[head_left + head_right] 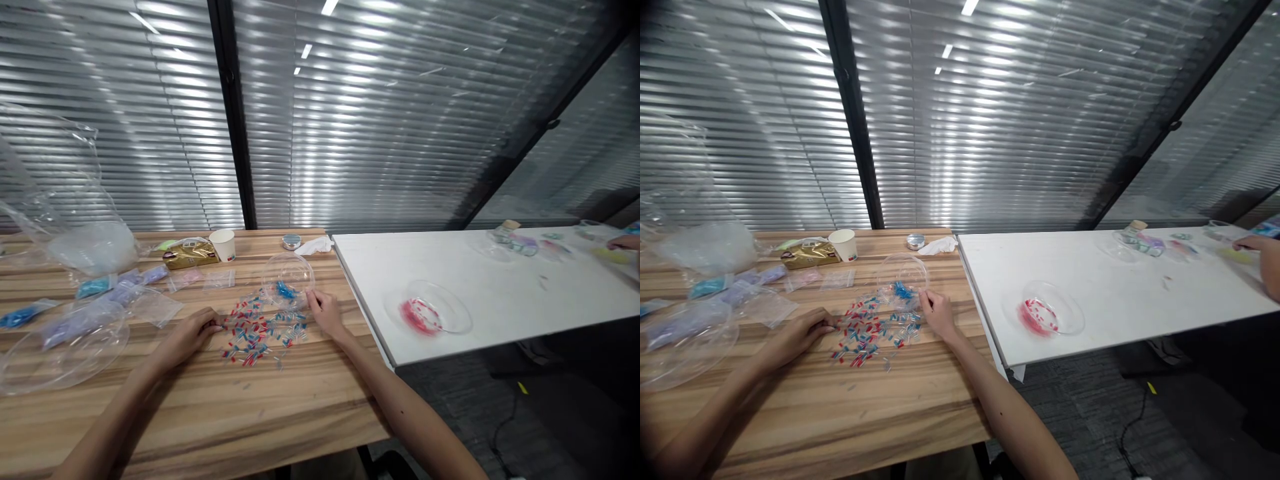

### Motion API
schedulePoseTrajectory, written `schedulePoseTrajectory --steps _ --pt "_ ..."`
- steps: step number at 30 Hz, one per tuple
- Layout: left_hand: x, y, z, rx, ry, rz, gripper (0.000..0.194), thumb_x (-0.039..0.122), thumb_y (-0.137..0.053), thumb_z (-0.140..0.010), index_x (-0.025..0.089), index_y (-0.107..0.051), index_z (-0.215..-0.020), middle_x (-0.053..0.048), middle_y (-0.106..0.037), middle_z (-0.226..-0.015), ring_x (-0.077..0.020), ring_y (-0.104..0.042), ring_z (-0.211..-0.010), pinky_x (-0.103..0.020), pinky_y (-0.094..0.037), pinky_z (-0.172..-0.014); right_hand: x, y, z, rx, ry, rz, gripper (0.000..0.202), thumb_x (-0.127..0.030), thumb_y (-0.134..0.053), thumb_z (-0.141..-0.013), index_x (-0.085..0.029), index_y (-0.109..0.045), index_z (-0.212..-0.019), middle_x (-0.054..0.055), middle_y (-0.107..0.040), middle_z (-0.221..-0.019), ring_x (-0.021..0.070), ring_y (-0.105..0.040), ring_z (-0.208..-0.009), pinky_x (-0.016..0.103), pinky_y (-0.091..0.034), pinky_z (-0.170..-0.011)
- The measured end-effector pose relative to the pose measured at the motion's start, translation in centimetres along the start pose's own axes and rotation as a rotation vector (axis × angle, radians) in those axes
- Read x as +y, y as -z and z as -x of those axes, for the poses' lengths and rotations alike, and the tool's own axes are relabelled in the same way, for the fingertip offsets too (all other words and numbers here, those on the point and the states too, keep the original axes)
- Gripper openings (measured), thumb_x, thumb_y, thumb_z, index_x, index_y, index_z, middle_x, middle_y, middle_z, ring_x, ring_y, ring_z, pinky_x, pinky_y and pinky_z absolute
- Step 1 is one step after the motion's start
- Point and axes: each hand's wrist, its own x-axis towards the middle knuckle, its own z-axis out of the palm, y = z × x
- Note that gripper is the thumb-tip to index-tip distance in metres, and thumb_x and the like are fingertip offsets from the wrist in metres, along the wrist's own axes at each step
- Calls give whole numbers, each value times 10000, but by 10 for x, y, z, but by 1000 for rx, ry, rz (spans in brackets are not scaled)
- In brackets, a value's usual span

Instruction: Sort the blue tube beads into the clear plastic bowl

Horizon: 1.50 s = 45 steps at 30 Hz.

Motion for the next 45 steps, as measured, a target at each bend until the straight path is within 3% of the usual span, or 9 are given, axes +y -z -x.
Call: schedulePoseTrajectory --steps 19,30,45 --pt "-5 -3 0 40 -60 10 299 410 -410 -902 192 -604 -837 -62 -660 -844 -214 -618 -788 -314 -482 -720 1 1 -1 -13 22 12 514 -526 -316 -929 -206 -402 -536 -12 -449 -489 117 -420 -477 253 -283 -520" --pt "-15 -5 1 53 -34 -11 280 404 -432 -890 196 -615 -855 -61 -670 -844 -216 -624 -794 -306 -479 -712 -4 3 -1 4 46 25 504 -536 -304 -924 -214 -336 -538 -29 -377 -478 108 -339 -467 260 -239 -507" --pt "-4 0 1 17 0 -38 308 435 -415 -881 199 -610 -856 -65 -674 -861 -225 -631 -799 -314 -473 -720 -2 3 -1 -17 38 30 498 -523 -301 -927 -211 -361 -543 -23 -403 -485 114 -379 -475 258 -253 -513"
